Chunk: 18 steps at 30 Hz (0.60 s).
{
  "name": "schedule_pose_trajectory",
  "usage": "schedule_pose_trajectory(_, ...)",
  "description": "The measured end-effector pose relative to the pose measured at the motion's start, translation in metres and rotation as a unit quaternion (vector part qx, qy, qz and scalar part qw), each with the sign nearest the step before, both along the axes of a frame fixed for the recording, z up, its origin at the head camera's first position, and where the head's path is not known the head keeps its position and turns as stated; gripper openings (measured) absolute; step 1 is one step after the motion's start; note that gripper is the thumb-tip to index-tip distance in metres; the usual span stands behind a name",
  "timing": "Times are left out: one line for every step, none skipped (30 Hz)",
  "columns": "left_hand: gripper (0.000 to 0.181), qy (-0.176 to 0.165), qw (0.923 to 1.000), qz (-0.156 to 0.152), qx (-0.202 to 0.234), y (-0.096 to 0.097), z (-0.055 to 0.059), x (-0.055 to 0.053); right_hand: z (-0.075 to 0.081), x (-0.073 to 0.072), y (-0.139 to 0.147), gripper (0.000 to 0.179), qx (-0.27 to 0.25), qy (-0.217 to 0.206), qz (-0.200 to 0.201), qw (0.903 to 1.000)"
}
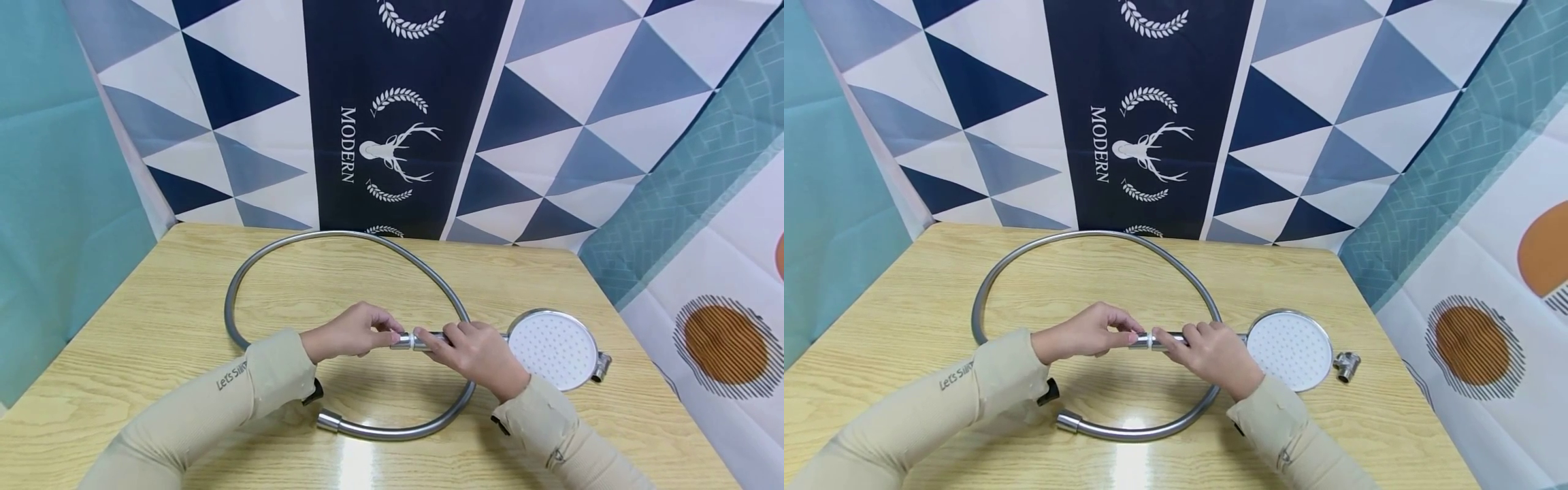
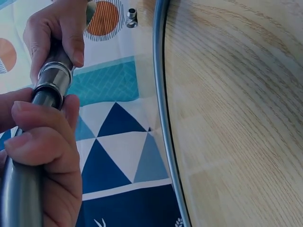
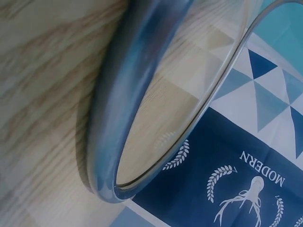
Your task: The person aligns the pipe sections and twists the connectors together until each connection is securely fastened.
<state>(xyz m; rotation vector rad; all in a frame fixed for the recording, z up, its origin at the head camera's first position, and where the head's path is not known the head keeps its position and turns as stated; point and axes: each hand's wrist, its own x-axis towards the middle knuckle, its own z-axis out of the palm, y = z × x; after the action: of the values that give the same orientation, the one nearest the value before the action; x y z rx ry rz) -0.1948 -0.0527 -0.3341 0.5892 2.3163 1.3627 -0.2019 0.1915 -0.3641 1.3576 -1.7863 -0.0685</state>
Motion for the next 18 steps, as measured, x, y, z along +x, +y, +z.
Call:
schedule_pose_trajectory(0.016,-0.005,0.9999,-0.001,-0.013,0.0004,0.0006,0.0001,-0.0002,0.0005,0.0002,0.031,0.002,0.0,0.0,1.0)
schedule_pose_trajectory(0.016,-0.01,0.9996,-0.001,-0.026,0.0006,0.0012,0.0002,-0.0005,0.001,0.0002,0.031,0.004,0.001,0.0,1.0)
schedule_pose_trajectory(0.016,-0.013,0.9992,-0.002,-0.038,0.0008,0.0019,0.0003,-0.0009,0.0015,0.0004,0.031,0.006,0.002,0.001,1.0)
schedule_pose_trajectory(0.017,-0.016,0.9988,-0.003,-0.047,0.001,0.0023,0.0004,-0.0011,0.0019,0.0004,0.031,0.008,0.002,0.0,1.0)
schedule_pose_trajectory(0.016,-0.015,0.9984,-0.004,-0.054,0.001,0.0028,0.0006,-0.0015,0.0022,0.0005,0.031,0.009,0.002,0.0,1.0)
schedule_pose_trajectory(0.016,-0.014,0.9984,-0.004,-0.055,0.0011,0.0031,0.0007,-0.0016,0.0024,0.0004,0.032,0.009,0.0,0.0,1.0)
schedule_pose_trajectory(0.015,-0.01,0.9986,-0.004,-0.052,0.0012,0.0035,0.001,-0.0018,0.0025,0.0004,0.032,0.008,-0.001,0.0,1.0)
schedule_pose_trajectory(0.014,-0.007,0.9988,-0.003,-0.049,0.0014,0.0038,0.0012,-0.0018,0.0024,0.0004,0.032,0.007,0.0,-0.001,1.0)
schedule_pose_trajectory(0.014,-0.002,0.999,0.0,-0.045,0.0016,0.004,0.0015,-0.0017,0.0025,0.0004,0.032,0.006,-0.001,-0.001,1.0)
schedule_pose_trajectory(0.013,0.002,0.9992,0.004,-0.041,0.0019,0.0043,0.0019,-0.0011,0.0026,0.0003,0.032,0.005,0.0,-0.003,1.0)
schedule_pose_trajectory(0.013,0.007,0.9993,0.008,-0.036,0.0022,0.0045,0.0023,-0.0008,0.0026,0.0003,0.032,0.004,0.001,-0.004,1.0)
schedule_pose_trajectory(0.013,0.012,0.9994,0.011,-0.032,0.0025,0.0047,0.0025,-0.0001,0.0028,0.0003,0.032,0.004,0.002,-0.005,1.0)
schedule_pose_trajectory(0.013,0.016,0.9994,0.013,-0.028,0.0027,0.0049,0.0028,0.0004,0.0029,0.0003,0.032,0.004,0.003,-0.006,1.0)
schedule_pose_trajectory(0.014,0.018,0.9994,0.016,-0.026,0.0028,0.0049,0.0031,0.0009,0.0031,0.0005,0.032,0.004,0.004,-0.007,1.0)
schedule_pose_trajectory(0.014,0.021,0.9994,0.017,-0.022,0.0027,0.0049,0.0033,0.0015,0.0034,0.0006,0.031,0.003,0.004,-0.007,1.0)
schedule_pose_trajectory(0.014,0.024,0.9994,0.014,-0.018,0.0023,0.0049,0.0034,0.0018,0.0036,0.0008,0.031,0.002,0.003,-0.007,1.0)
schedule_pose_trajectory(0.015,0.029,0.9994,0.009,-0.013,0.0017,0.0048,0.0033,0.0019,0.0037,0.001,0.031,0.0,0.002,-0.006,1.0)
schedule_pose_trajectory(0.015,0.035,0.9993,0.001,-0.01,0.0009,0.0044,0.0033,0.0021,0.0039,0.0011,0.031,-0.001,0.002,-0.006,1.0)
